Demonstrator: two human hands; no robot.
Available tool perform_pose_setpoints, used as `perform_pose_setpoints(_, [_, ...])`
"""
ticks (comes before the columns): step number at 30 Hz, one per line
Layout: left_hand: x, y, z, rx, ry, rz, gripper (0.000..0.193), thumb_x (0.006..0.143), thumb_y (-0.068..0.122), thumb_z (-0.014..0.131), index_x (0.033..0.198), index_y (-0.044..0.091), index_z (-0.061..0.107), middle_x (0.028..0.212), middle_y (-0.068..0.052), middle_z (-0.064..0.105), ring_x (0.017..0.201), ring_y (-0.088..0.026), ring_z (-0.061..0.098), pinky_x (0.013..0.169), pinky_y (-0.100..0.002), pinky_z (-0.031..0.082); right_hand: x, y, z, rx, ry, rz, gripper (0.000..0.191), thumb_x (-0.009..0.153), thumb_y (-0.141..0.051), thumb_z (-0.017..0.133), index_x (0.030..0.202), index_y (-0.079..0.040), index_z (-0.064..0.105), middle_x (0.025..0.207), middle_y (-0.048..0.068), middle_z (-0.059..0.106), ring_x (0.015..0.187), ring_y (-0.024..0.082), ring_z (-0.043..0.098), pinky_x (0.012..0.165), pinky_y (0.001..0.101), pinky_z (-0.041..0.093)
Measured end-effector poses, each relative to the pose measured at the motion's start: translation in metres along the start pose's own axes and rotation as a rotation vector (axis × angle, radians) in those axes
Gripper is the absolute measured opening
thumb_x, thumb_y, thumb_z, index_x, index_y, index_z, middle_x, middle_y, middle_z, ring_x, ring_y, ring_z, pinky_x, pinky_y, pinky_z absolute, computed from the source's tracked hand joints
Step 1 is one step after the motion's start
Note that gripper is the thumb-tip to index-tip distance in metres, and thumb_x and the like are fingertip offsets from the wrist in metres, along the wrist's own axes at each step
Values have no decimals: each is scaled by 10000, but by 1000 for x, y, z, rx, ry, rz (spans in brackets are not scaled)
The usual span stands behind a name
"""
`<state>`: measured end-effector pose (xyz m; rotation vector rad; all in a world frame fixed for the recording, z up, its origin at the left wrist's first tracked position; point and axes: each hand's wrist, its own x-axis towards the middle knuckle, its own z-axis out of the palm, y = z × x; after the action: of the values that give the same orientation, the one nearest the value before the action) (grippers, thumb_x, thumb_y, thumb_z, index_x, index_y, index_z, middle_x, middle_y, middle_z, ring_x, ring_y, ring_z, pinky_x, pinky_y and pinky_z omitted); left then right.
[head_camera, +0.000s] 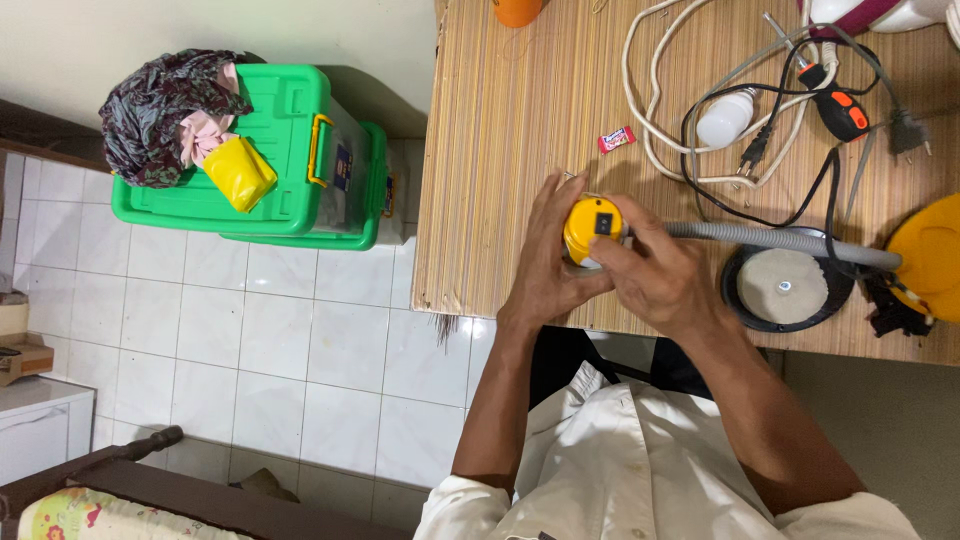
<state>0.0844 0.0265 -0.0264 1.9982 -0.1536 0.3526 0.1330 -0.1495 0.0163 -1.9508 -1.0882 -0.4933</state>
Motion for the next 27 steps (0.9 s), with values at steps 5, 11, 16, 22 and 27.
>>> perform_pose_setpoints(5, [8,-13,9,-81,76,-51,933,734,226,948,1529,115,472,1554,-138,529,1470,-334,540,1237,-439,462,3,0,6,45,-12,4,288,902,13,766,1151,-45,632,1397,286,567,1006,357,739,784,377,627])
perform_pose_setpoints(11, [2,-14,12,-159,107,-73,927,753,308,928,1526,110,456,1544,-134,540,1444,-317,559,1212,-424,486,7,-2,7,146,13,56,245,933,20,758,1136,-33,631,1399,259,581,1064,354,737,822,387,620])
perform_pose_setpoints(16, [5,-14,13,-73,147,56,900,781,345,910,1518,95,457,1522,-137,532,1466,-328,522,1225,-431,460,6,-6,2,121,-9,76,227,931,20,753,1124,-26,643,1394,248,585,1087,382,730,845,388,617])
perform_pose_setpoints(22, [11,-24,25,-74,234,73,823,819,510,844,1448,94,517,1368,-117,638,1268,-293,661,1101,-389,545,4,1,6,215,-31,138,228,935,6,741,1147,-28,665,1412,261,588,1011,306,749,793,342,614])
perform_pose_setpoints(27, [15,-29,30,27,277,95,846,730,453,899,1391,83,523,1351,-145,633,1249,-315,667,1093,-415,559,-1,2,0,348,60,373,292,918,-13,760,1197,-4,675,1257,217,694,750,116,655,572,221,494])
